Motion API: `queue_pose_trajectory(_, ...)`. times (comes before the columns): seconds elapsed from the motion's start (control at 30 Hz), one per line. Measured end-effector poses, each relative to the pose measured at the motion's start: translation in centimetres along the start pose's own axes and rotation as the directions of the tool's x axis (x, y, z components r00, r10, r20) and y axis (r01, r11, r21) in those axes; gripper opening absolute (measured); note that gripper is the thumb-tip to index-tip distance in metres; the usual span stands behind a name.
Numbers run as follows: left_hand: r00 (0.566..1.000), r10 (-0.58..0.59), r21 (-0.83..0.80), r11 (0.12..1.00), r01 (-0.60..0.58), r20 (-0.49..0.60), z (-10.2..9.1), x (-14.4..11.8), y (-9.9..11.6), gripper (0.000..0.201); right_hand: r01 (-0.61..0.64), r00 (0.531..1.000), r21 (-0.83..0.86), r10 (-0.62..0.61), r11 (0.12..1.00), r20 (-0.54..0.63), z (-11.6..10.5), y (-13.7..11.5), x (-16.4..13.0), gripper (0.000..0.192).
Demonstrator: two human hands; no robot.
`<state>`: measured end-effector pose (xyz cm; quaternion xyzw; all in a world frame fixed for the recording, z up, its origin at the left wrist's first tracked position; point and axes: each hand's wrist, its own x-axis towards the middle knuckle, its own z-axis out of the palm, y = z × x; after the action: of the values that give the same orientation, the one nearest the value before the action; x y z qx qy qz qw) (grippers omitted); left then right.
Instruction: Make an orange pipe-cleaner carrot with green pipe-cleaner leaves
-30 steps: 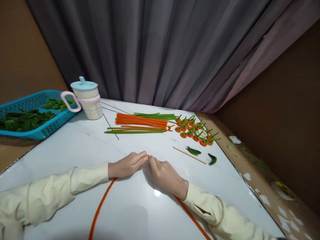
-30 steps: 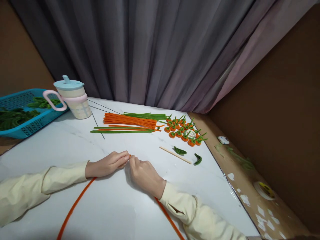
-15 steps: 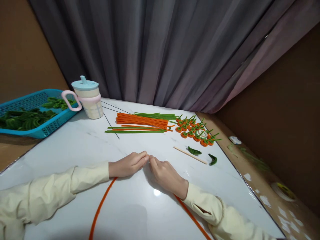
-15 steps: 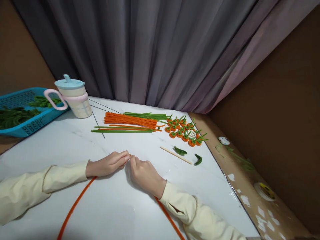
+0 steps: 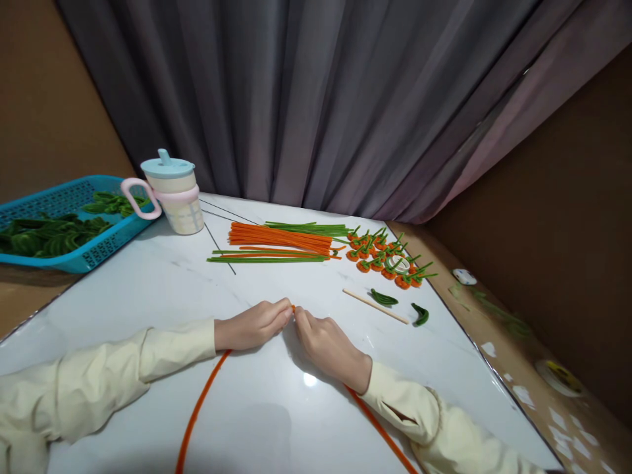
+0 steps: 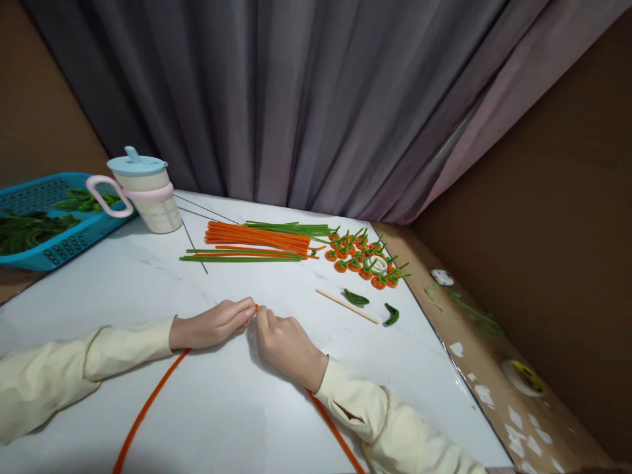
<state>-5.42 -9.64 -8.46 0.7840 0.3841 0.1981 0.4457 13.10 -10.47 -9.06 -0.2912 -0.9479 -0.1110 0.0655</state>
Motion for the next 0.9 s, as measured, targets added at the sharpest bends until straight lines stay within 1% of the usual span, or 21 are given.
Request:
queue_pose_trajectory(0.13, 1.000, -0.017, -0.112, 0.994, 0.017, 0.003, 0.0, -0.1, 0.1, 0.030, 0.001, 1.000, -0.018, -0.001, 1.000, 0.001, 0.0, 0.0, 0.0, 0.022)
queue_pose_trajectory(0.2, 1.000, -0.013, -0.130, 0.991, 0.012, -0.001, 0.0, -0.1, 0.1, 0.031, 0.011, 1.000, -0.063, -0.012, 0.998, -0.006, 0.0, -0.1, 0.0, 0.022)
queue_pose_trajectory(0.3, 1.000, -0.003, -0.111, 0.994, 0.002, -0.004, 0.0, -0.1, 0.1, 0.031, 0.060, 0.997, -0.208, -0.068, 0.976, -0.028, 0.0, -0.4, 0.0, 0.026)
queue_pose_trajectory(0.4, 1.000, 0.008, -0.083, 0.997, -0.008, 0.000, 0.0, 0.0, -0.2, 0.029, 0.088, 0.993, -0.369, -0.110, 0.925, -0.038, -0.2, -0.7, 0.0, 0.033)
queue_pose_trajectory(0.47, 1.000, 0.022, -0.050, 0.998, -0.023, -0.005, 0.0, 0.0, -0.3, 0.029, 0.090, 0.993, -0.423, -0.115, 0.902, -0.035, -0.3, -1.0, 0.1, 0.035)
queue_pose_trajectory(0.63, 0.999, 0.043, 0.007, 0.999, -0.043, -0.001, 0.0, 0.1, -0.3, 0.029, 0.091, 0.993, -0.492, -0.115, 0.866, -0.019, -0.5, -1.5, 0.3, 0.036)
queue_pose_trajectory(0.73, 1.000, 0.028, 0.018, 0.999, -0.028, 0.012, -0.1, 0.1, -0.1, 0.029, 0.098, 0.993, -0.501, -0.115, 0.860, -0.003, -0.5, -1.6, 0.4, 0.037)
queue_pose_trajectory(0.8, 1.000, 0.023, 0.011, 1.000, -0.023, 0.008, -0.1, 0.1, 0.0, 0.029, 0.093, 0.995, -0.471, -0.104, 0.877, 0.004, -0.5, -1.5, 0.4, 0.038)
queue_pose_trajectory(0.87, 1.000, 0.019, -0.001, 1.000, -0.019, -0.004, -0.2, 0.1, 0.0, 0.029, 0.072, 0.997, -0.383, -0.078, 0.921, 0.001, -0.5, -1.1, 0.3, 0.036)
queue_pose_trajectory(0.9, 1.000, 0.017, -0.005, 1.000, -0.017, -0.008, -0.2, 0.0, 0.0, 0.029, 0.051, 0.999, -0.312, -0.053, 0.949, 0.002, -0.4, -0.9, 0.2, 0.035)
